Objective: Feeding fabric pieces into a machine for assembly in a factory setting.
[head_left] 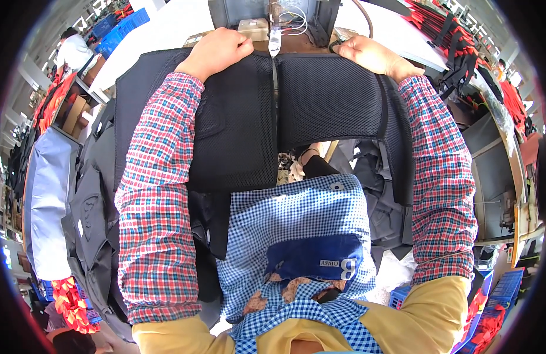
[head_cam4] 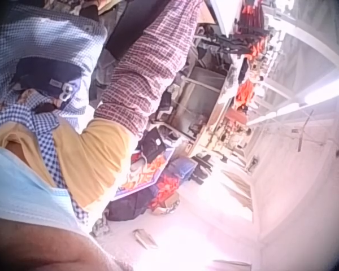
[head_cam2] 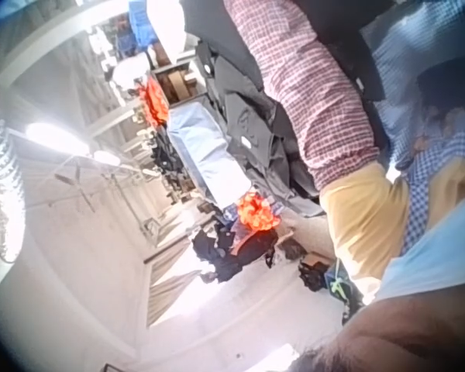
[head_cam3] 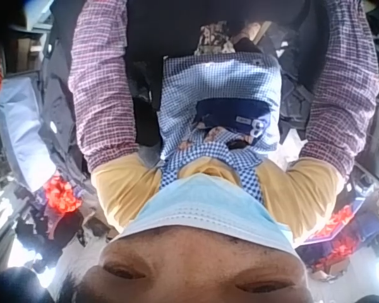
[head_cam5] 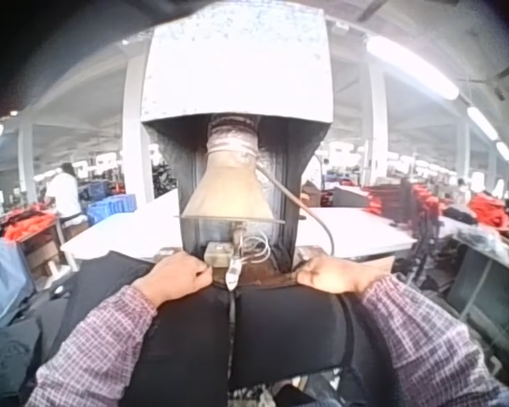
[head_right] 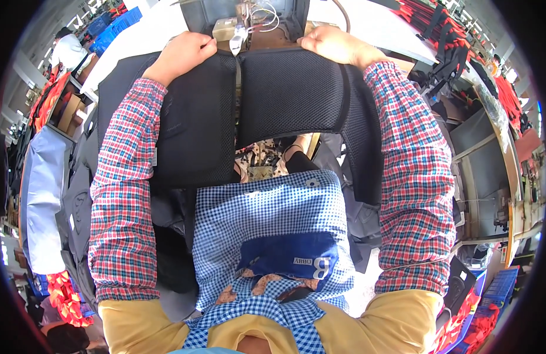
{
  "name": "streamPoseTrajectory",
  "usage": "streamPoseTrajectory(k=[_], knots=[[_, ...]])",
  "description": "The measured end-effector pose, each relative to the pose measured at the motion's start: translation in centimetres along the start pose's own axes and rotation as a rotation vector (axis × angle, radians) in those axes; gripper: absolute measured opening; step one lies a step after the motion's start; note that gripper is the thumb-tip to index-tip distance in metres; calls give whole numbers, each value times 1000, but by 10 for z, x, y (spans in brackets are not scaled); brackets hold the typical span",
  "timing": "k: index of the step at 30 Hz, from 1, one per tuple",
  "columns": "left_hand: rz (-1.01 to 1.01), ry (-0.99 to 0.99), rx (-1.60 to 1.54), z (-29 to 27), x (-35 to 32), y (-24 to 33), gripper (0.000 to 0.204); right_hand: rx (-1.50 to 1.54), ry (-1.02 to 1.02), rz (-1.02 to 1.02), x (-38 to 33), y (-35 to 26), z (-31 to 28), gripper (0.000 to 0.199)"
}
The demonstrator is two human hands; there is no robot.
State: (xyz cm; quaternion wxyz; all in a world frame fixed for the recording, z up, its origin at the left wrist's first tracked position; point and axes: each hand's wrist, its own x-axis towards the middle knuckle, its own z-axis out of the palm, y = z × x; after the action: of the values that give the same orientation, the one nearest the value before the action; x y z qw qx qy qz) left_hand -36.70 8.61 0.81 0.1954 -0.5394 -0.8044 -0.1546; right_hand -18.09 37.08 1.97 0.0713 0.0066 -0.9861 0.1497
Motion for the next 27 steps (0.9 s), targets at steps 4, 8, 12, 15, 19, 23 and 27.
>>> streamPoseTrajectory(k=[4, 8, 12, 15, 19, 23, 27], knots=[[-20, 18, 10, 5, 3, -4, 37, 0, 12, -31, 4, 1, 0, 54], [-42, -5, 13, 8, 9, -11, 39, 1, -17, 42, 8, -1, -1, 53], [-39, -15, 3, 12, 16, -15, 38, 21, 16, 69, 13, 6, 0, 52], [-27, -3, 4, 17, 22, -19, 37, 77, 14, 110, 15, 10, -2, 50], [-84, 149, 94, 3, 0, -62, 35, 93, 0, 58, 7, 24, -19, 45], [-211, 142, 89, -43, -29, -76, 36, 15, 144, 377, -63, 92, -49, 50], [-240, 224, 71, -80, -50, -42, 42, -391, 199, 332, -159, 146, -80, 38]])
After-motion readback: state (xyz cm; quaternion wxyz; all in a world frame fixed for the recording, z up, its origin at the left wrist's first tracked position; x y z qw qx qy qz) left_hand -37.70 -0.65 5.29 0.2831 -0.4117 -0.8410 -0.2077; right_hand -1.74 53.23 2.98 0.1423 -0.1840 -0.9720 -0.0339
